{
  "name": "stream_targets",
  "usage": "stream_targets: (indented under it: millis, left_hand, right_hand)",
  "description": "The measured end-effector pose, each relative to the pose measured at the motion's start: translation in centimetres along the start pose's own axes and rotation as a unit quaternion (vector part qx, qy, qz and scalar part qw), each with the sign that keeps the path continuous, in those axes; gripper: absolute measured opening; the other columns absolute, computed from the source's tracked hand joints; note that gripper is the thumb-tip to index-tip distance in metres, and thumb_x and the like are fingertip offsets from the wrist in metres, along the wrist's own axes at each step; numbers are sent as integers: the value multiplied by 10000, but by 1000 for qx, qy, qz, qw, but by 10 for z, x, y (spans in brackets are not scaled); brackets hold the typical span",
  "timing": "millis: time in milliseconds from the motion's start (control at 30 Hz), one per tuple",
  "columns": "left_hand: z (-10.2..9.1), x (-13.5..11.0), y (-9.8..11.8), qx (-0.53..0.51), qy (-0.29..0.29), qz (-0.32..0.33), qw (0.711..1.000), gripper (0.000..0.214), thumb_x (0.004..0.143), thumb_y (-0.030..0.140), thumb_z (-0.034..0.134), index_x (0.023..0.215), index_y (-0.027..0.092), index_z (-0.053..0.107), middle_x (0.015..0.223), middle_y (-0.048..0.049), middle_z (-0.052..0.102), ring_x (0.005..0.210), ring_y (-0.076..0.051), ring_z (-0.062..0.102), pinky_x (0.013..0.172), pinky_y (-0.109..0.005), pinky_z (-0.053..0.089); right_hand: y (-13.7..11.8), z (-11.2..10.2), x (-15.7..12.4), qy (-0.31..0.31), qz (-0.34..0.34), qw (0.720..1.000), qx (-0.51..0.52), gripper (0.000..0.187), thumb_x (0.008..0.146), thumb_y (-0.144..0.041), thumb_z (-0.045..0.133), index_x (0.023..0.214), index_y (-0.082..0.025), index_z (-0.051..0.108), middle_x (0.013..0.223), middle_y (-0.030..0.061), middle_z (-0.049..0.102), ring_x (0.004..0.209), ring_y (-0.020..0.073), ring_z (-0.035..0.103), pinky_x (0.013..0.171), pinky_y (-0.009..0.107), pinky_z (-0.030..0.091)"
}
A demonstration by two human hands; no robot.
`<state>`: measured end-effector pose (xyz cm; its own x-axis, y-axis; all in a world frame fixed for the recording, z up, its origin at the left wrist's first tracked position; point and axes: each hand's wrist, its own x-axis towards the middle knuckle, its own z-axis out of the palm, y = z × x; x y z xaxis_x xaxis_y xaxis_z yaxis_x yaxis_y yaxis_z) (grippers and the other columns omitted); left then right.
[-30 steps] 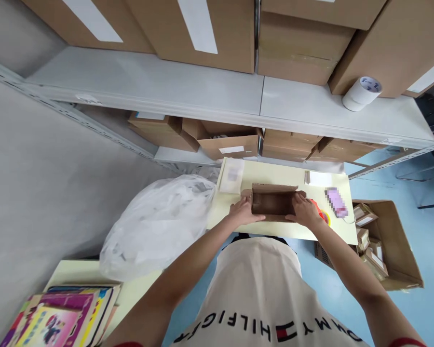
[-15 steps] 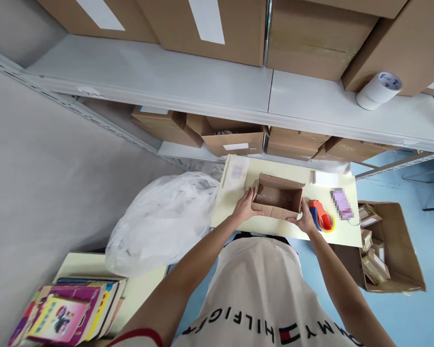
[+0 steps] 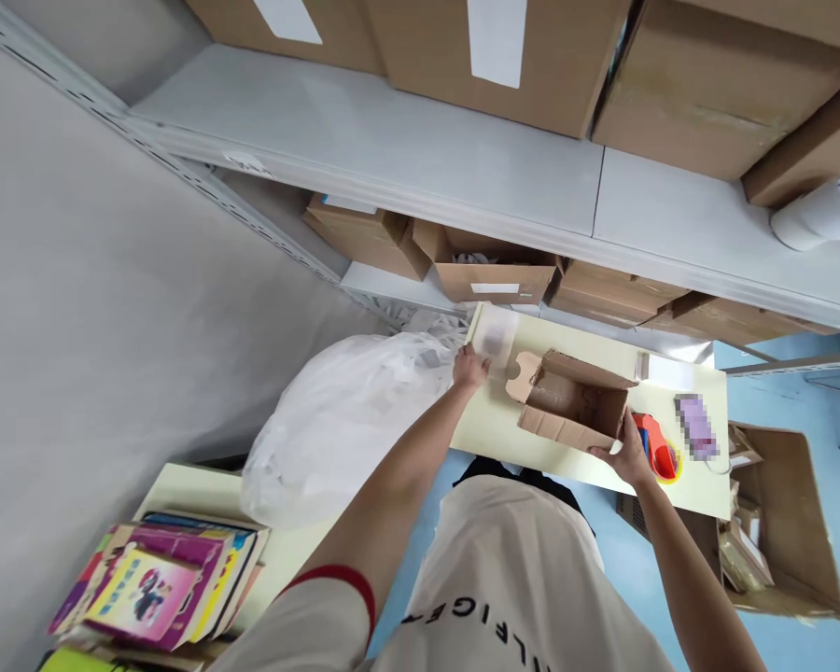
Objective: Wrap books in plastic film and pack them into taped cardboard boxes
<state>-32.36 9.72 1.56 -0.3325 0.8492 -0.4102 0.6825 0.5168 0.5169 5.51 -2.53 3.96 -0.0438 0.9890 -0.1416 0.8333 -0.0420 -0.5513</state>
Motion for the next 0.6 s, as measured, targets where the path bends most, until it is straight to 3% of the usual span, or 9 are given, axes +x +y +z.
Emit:
stream_targets:
  millis: [167, 333, 467, 600]
  left_hand:
    - [16, 31, 5, 16, -27, -81, 996, 744, 745, 195, 732, 1394, 60, 395, 1416, -298, 454, 1363, -405, 437, 1044, -480, 433]
    - [11, 34, 3, 5, -63, -65, 996, 651, 704, 128, 730, 1308, 70, 496, 1343, -268, 544, 1273, -358, 552, 1017, -414, 472]
    - [-17, 19, 4, -10, -45, -28, 999, 464, 800, 123, 596, 1262, 126, 552, 1189, -169, 671, 1129, -286, 647, 965, -365, 506]
    - [-70, -8, 6, -6, 13, 47, 999, 389, 874, 146, 476, 1256, 177, 541, 1177, -108, 683, 1140, -267, 626, 1000, -386, 485]
  right_hand:
    - [-6, -3, 0, -18, 31, 999, 32, 1220, 653, -676, 749, 1567, -178, 112, 1542, 209, 355, 1414, 395, 371, 1092, 575, 412]
    - [-7, 0, 1, -18, 31, 998, 55, 1215, 658, -678, 747, 1563, -170, 113, 1529, 221, 359, 1397, 387, 392, 1065, 569, 442]
    - [-6, 2, 3, -19, 2, 998, 61, 1192, 689, -683, 725, 1563, -153, 111, 1497, 227, 397, 1380, 379, 417, 1080, 557, 430]
    - [-6, 5, 6, -13, -23, 999, 40, 1185, 698, -657, 739, 1567, -167, 98, 1502, 228, 401, 1378, 379, 425, 1087, 553, 420]
